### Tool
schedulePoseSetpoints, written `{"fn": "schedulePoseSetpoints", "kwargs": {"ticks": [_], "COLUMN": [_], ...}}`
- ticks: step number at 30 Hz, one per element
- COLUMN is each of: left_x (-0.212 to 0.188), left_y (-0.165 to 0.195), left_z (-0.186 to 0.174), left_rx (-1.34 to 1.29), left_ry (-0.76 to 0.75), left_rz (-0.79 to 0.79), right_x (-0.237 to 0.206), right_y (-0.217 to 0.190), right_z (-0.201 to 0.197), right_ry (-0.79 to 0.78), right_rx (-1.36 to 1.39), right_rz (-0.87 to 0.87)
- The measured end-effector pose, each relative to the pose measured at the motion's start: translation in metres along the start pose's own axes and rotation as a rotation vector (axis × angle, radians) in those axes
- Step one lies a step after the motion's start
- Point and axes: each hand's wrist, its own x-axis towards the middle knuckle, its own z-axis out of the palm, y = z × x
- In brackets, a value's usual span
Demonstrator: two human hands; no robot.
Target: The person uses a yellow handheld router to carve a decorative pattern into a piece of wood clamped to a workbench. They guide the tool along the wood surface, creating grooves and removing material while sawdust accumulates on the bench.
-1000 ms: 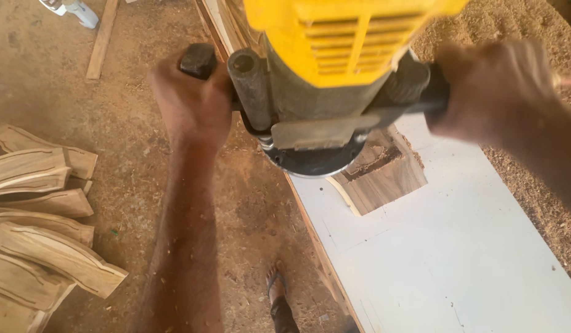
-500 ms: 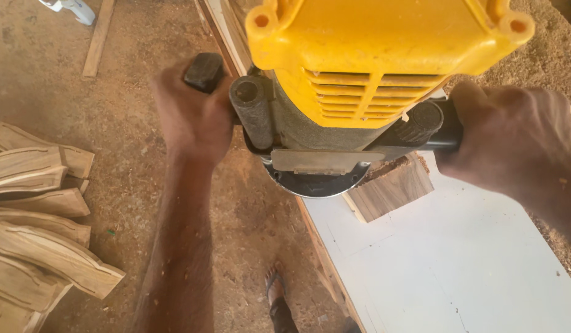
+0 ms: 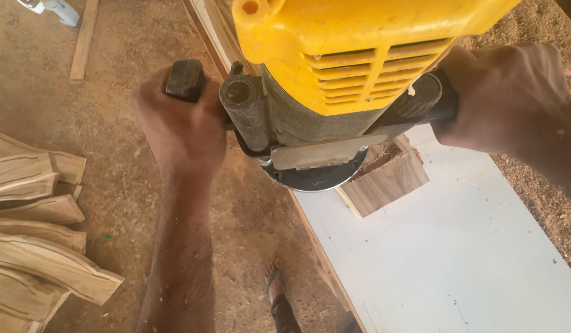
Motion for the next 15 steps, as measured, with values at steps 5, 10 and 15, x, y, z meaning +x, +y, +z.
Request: {"fn": "schedulePoseSetpoints", "kwargs": {"ticks": [5,10,15], "left_x": [0.000,-0.001,0.001], "left_y": [0.008,0.017,0.021], "left_z": [-0.005,-0.012,-0.014], "left_rx": [-0.014,-0.053,-0.006], "left_ry": [0.052,0.055,0.091], "left_rz": [0.013,0.005,0.028], "right_x": [0.007,0.013,0.019], "right_y": [0.006,0.011,0.017], "right_z": [-0.007,-0.009,-0.011], "right_ry": [0.005,0.018,0.017], "right_rx": [-0.017,-0.037,-0.099], "right_rz": [-0.032,-0.045,-0.066]}}
